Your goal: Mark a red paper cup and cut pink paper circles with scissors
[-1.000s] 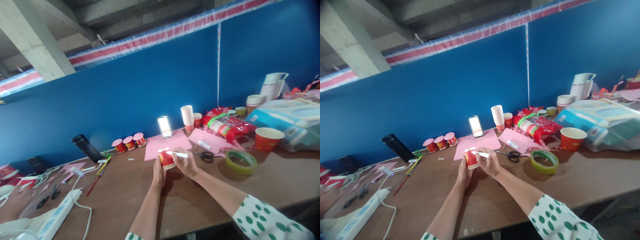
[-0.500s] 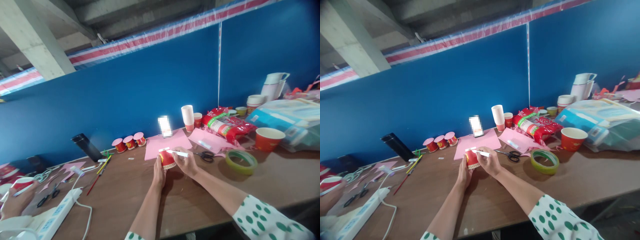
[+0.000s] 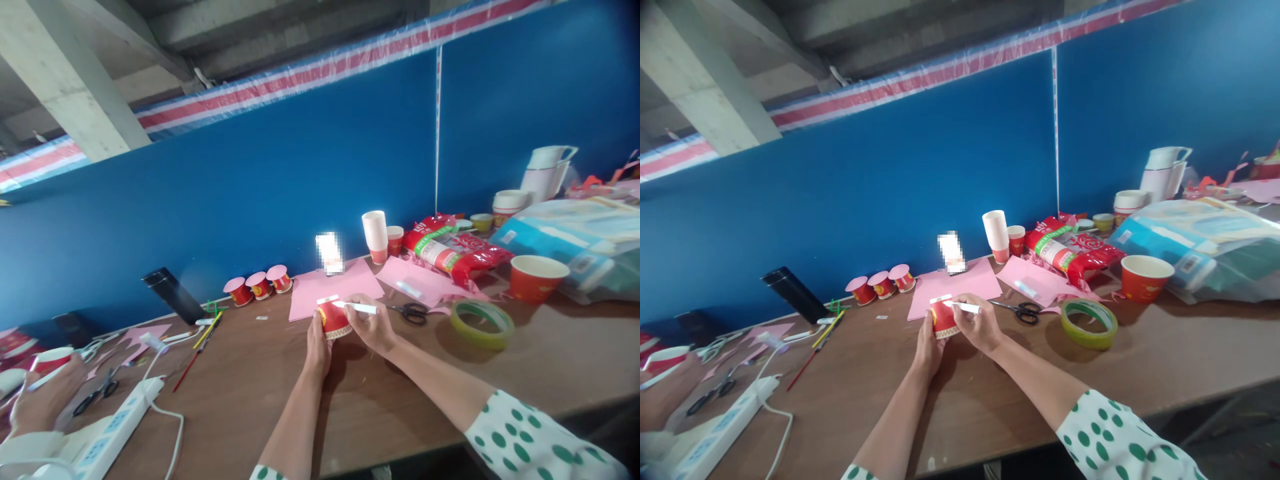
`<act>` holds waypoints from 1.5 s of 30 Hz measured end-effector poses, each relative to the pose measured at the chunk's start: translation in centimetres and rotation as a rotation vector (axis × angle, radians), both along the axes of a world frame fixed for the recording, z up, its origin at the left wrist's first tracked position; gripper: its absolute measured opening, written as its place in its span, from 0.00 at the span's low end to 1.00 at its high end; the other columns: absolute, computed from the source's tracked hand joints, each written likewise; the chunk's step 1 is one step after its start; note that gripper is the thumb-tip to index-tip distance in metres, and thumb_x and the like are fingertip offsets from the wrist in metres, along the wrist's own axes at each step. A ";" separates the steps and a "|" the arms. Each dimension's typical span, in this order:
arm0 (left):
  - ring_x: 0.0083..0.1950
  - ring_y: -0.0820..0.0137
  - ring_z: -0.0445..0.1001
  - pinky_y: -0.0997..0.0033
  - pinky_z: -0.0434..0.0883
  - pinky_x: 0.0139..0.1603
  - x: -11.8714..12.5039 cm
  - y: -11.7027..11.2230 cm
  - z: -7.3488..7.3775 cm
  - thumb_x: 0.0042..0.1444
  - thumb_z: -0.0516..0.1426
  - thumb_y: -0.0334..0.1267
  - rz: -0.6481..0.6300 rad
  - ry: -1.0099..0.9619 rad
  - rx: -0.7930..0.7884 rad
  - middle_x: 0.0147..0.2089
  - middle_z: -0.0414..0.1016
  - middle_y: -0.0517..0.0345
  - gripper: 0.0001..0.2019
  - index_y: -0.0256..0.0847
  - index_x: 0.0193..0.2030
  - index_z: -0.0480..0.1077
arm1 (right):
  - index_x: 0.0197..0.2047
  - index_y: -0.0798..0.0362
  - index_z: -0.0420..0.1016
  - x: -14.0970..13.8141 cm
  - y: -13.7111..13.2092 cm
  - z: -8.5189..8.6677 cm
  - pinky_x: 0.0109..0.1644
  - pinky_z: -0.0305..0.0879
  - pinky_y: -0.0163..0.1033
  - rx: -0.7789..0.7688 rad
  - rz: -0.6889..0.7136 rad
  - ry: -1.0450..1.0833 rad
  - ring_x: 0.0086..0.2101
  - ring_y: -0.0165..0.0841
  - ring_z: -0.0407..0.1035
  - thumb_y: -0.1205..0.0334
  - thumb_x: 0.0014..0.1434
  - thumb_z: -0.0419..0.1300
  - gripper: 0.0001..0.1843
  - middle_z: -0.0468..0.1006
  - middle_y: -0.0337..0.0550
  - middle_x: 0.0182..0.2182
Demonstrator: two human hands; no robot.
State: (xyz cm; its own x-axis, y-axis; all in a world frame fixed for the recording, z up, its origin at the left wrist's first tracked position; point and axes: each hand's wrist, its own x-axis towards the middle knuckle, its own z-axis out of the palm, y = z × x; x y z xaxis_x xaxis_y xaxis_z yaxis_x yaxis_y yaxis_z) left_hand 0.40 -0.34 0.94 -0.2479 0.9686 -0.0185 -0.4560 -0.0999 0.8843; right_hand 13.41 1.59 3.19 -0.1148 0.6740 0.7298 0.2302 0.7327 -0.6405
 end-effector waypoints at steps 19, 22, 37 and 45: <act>0.39 0.64 0.73 0.67 0.68 0.39 -0.5 0.4 -1.1 0.52 0.50 0.55 -0.023 0.056 0.026 0.39 0.75 0.48 0.24 0.34 0.42 0.70 | 0.34 0.53 0.68 -0.2 0.0 -0.2 0.36 0.67 0.36 0.045 0.034 -0.003 0.30 0.32 0.69 0.65 0.57 0.53 0.04 0.73 0.43 0.29; 0.39 0.65 0.72 0.68 0.68 0.39 -0.5 0.5 -1.2 0.52 0.50 0.54 -0.027 0.038 0.036 0.39 0.75 0.48 0.23 0.35 0.41 0.70 | 0.33 0.53 0.68 -0.2 -0.2 -0.1 0.37 0.66 0.36 0.069 0.006 -0.001 0.31 0.32 0.69 0.65 0.56 0.53 0.04 0.74 0.43 0.28; 0.38 0.63 0.73 0.66 0.68 0.40 -0.2 -0.3 -0.2 0.51 0.51 0.54 -0.033 0.064 0.040 0.38 0.76 0.46 0.23 0.35 0.40 0.72 | 0.35 0.53 0.70 -0.1 -0.1 0.0 0.37 0.68 0.37 0.089 -0.020 -0.032 0.32 0.34 0.70 0.63 0.58 0.52 0.06 0.75 0.45 0.29; 0.38 0.62 0.73 0.66 0.68 0.39 -0.1 -0.3 -0.2 0.52 0.50 0.54 -0.030 0.113 0.054 0.38 0.76 0.45 0.25 0.31 0.41 0.71 | 0.35 0.53 0.69 -0.2 -0.1 0.0 0.38 0.68 0.38 0.090 -0.010 -0.030 0.32 0.34 0.70 0.63 0.58 0.52 0.06 0.75 0.45 0.30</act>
State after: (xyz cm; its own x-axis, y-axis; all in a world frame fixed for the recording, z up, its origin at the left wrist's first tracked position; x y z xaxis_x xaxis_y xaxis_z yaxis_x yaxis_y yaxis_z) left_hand 0.33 -0.60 0.75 -0.2163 0.9744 0.0607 -0.3573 -0.1369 0.9239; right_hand 13.20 1.53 3.20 -0.1314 0.6070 0.7838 0.2558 0.7846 -0.5647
